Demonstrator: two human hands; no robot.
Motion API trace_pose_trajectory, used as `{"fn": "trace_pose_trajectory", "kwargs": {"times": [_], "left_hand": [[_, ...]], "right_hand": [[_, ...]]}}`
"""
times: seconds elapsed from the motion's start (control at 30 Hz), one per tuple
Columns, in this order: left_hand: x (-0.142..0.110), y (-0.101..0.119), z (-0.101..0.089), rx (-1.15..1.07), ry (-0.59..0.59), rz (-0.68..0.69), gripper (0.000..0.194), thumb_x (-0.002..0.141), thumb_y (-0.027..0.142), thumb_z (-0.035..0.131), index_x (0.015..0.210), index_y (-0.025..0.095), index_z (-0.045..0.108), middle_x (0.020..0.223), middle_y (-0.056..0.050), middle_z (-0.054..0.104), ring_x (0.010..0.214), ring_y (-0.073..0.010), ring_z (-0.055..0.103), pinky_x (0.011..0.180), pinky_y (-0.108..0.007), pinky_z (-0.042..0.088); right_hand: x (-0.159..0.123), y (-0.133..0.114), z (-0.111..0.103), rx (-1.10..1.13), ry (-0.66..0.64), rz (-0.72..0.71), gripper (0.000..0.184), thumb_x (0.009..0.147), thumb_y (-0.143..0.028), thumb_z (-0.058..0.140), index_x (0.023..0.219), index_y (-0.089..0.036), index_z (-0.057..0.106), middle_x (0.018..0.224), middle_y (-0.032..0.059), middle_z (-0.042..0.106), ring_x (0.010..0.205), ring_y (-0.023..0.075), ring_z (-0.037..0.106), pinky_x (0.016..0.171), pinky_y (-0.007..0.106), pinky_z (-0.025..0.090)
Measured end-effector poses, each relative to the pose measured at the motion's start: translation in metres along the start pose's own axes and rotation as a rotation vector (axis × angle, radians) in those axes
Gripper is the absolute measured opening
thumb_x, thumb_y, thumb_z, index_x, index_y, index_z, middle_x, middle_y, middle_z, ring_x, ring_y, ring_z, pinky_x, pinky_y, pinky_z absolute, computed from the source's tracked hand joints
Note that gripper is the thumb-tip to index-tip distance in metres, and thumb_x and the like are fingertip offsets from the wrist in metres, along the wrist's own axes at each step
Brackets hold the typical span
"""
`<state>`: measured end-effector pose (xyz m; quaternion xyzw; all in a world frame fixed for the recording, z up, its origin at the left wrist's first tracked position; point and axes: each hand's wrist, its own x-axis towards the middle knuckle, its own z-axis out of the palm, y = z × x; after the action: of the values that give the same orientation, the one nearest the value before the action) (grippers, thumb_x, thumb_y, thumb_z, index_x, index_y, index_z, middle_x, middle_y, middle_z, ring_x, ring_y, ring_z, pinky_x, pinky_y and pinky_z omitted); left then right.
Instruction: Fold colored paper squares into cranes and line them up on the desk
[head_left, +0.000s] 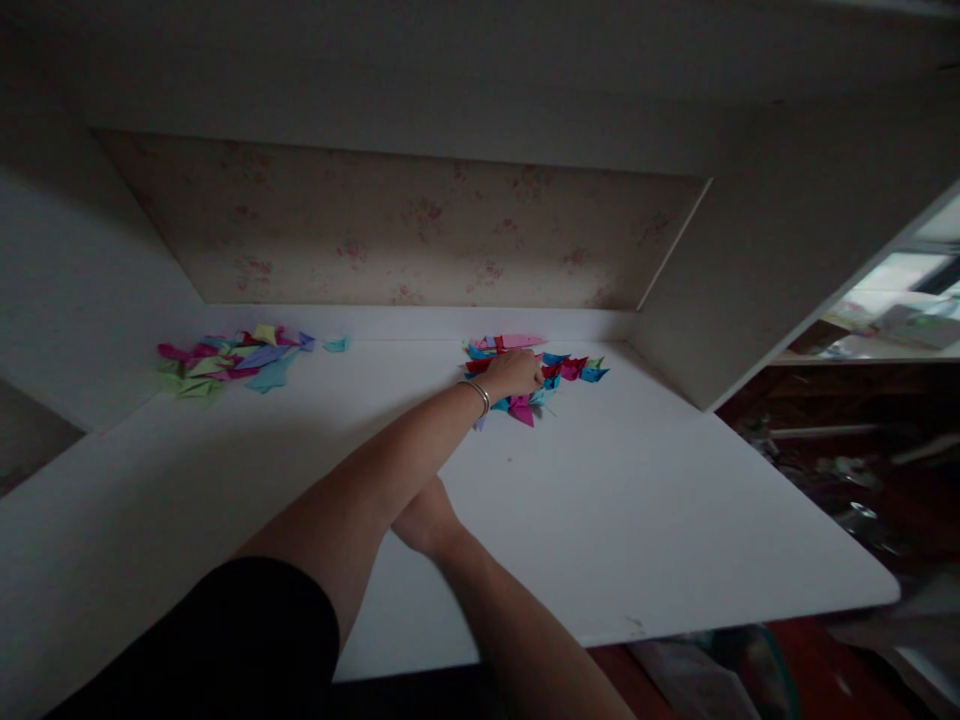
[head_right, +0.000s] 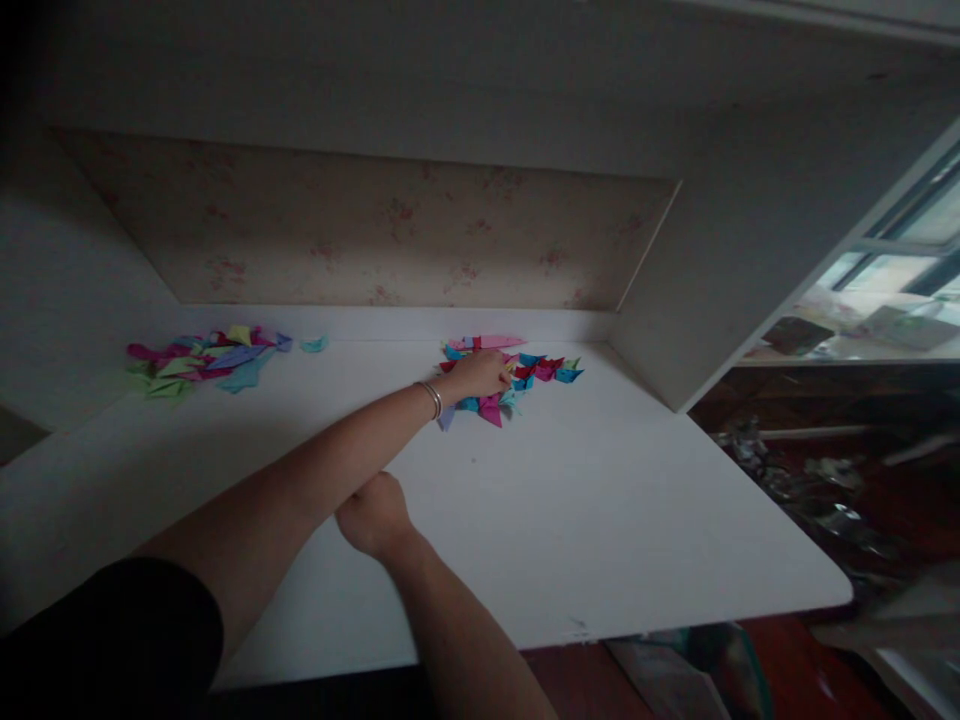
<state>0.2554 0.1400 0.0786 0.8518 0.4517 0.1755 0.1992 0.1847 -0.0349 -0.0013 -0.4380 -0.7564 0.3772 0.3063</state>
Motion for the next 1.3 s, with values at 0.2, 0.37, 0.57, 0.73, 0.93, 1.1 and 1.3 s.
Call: {"fn": "trace_pose_trajectory", "kwargs": {"times": [0.2,0.37,0.57,0.73,0.93,1.1,1.3], "left_hand": [[0.002,0.0,-0.009,0.177,-0.046,0.072,0.022,0.064,0.01,0.063,0.081,0.017,0.076,0.088,-0.011,0.073,0.087,-0.0242,0.065,0.079,-0.031,0.047],[-0.001,0.009,-0.011,0.254,-0.065,0.072,0.021,0.07,0.017,0.059,0.082,0.011,0.075,0.083,-0.016,0.072,0.081,-0.0256,0.066,0.072,-0.031,0.048],[-0.003,0.017,-0.008,0.293,-0.086,0.084,0.028,0.066,0.025,0.066,0.087,0.011,0.075,0.088,-0.017,0.072,0.084,-0.0292,0.066,0.074,-0.034,0.049],[-0.002,0.018,-0.001,0.323,-0.076,0.085,0.026,0.067,0.016,0.062,0.089,0.008,0.073,0.091,-0.02,0.071,0.086,-0.0291,0.066,0.077,-0.034,0.05],[0.003,0.018,-0.002,0.335,-0.097,0.085,0.025,0.07,0.017,0.058,0.089,0.01,0.073,0.089,-0.017,0.072,0.084,-0.0264,0.066,0.076,-0.034,0.05],[0.0,0.021,-0.002,0.321,-0.116,0.098,0.023,0.07,0.016,0.058,0.086,0.012,0.074,0.086,-0.013,0.072,0.084,-0.0234,0.066,0.075,-0.029,0.05],[-0.003,0.022,-0.001,0.291,-0.122,0.079,0.024,0.07,0.014,0.058,0.089,0.014,0.073,0.095,-0.012,0.071,0.093,-0.0234,0.064,0.081,-0.03,0.048]], "right_hand": [[-0.001,-0.003,-0.001,-0.022,0.029,0.002,0.025,0.085,-0.024,0.053,0.103,-0.024,0.07,0.11,0.0029,0.07,0.104,0.0241,0.062,0.083,0.028,0.046],[0.0,-0.002,0.0,-0.038,0.028,0.01,0.025,0.085,-0.022,0.053,0.102,-0.024,0.071,0.109,0.0029,0.071,0.103,0.0236,0.063,0.082,0.028,0.046],[-0.001,-0.003,-0.001,-0.05,0.016,-0.018,0.029,0.087,-0.024,0.051,0.11,-0.025,0.068,0.114,0.0031,0.069,0.106,0.0235,0.062,0.085,0.029,0.046],[0.0,-0.002,-0.001,-0.085,0.01,-0.045,0.029,0.088,-0.025,0.05,0.111,-0.025,0.067,0.118,0.0026,0.067,0.11,0.0238,0.059,0.089,0.031,0.046],[0.0,-0.003,-0.002,-0.145,-0.019,-0.048,0.028,0.089,-0.025,0.048,0.109,-0.024,0.068,0.119,0.003,0.066,0.111,0.0231,0.059,0.09,0.03,0.045],[0.0,-0.003,-0.002,-0.161,-0.032,-0.036,0.027,0.088,-0.023,0.048,0.106,-0.025,0.069,0.117,0.0021,0.067,0.109,0.0232,0.06,0.089,0.031,0.046],[0.002,0.0,0.0,-0.159,-0.02,-0.063,0.028,0.087,-0.022,0.05,0.109,-0.026,0.067,0.121,0.0009,0.065,0.109,0.023,0.06,0.09,0.032,0.046]]}}
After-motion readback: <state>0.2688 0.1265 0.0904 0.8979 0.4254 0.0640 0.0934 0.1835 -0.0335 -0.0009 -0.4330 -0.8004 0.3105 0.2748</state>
